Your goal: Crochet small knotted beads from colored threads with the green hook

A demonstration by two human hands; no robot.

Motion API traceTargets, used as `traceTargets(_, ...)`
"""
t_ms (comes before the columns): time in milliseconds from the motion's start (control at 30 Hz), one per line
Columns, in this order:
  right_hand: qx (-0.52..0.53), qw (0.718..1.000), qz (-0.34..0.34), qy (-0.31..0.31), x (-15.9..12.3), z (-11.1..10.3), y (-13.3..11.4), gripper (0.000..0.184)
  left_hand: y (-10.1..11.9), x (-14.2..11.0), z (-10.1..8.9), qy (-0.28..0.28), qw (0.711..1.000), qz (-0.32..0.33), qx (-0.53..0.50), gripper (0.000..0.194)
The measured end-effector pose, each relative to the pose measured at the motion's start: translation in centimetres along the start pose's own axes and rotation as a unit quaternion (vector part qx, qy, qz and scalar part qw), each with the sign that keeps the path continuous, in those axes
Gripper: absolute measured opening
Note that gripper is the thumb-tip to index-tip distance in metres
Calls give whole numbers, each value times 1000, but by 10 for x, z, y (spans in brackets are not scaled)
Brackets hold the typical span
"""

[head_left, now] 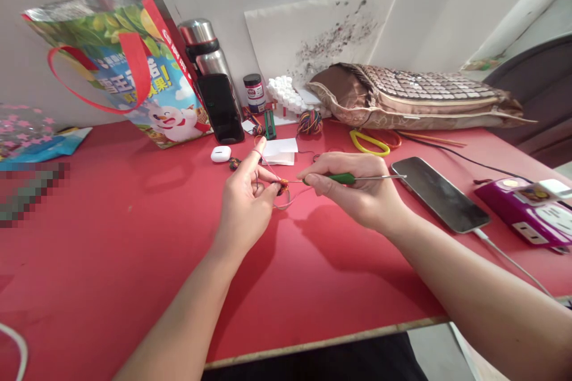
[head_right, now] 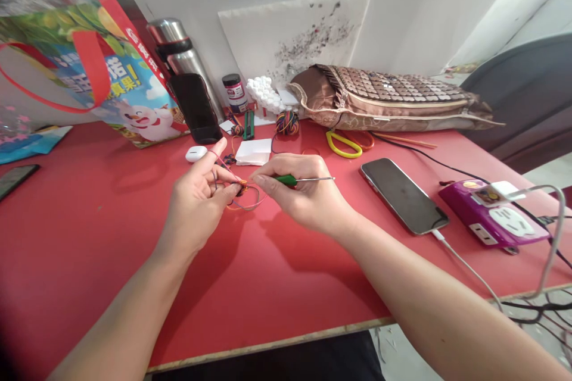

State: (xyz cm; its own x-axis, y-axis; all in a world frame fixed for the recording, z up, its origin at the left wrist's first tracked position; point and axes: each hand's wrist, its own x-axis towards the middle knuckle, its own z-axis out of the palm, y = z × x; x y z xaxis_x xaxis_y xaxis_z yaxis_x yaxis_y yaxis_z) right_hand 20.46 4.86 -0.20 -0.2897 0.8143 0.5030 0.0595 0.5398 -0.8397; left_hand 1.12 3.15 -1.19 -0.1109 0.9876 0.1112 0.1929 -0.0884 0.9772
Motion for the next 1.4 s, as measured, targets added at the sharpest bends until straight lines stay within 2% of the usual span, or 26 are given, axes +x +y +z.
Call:
traceTargets(167,85,990,106,26,2,-2,-1,12,7,0,-1,-7,999,-23,-40,69)
traceTargets(267,133,979,152,38,3,-4,3,10,13,0,-2,-18,994,-48,-99,66)
traceTargets(400,204,958,196,47,4,-5,8,17,17,-1,-3,-29,986,-68,-151,66)
traceTargets(667,302,931,205,15,3,3,7,18,19,-3,-3,-42,972,-109,-204,76)
traceTargets(900,367,911,187,17,-1,8,11,17,22,-7,3,-17,957,-99,-273,74)
traceTargets(1133,379,896,220,66,2,13,9,21,27,-11,5,11,955,-88,-283,72)
traceTargets(1267,377,894,233,63,3,12,12,22,28,-11,4,31,959,-85,-269,77)
traceTargets(1400,376,893,244,54,2,11,14,22,29,-11,4,27,961,-90,-259,70)
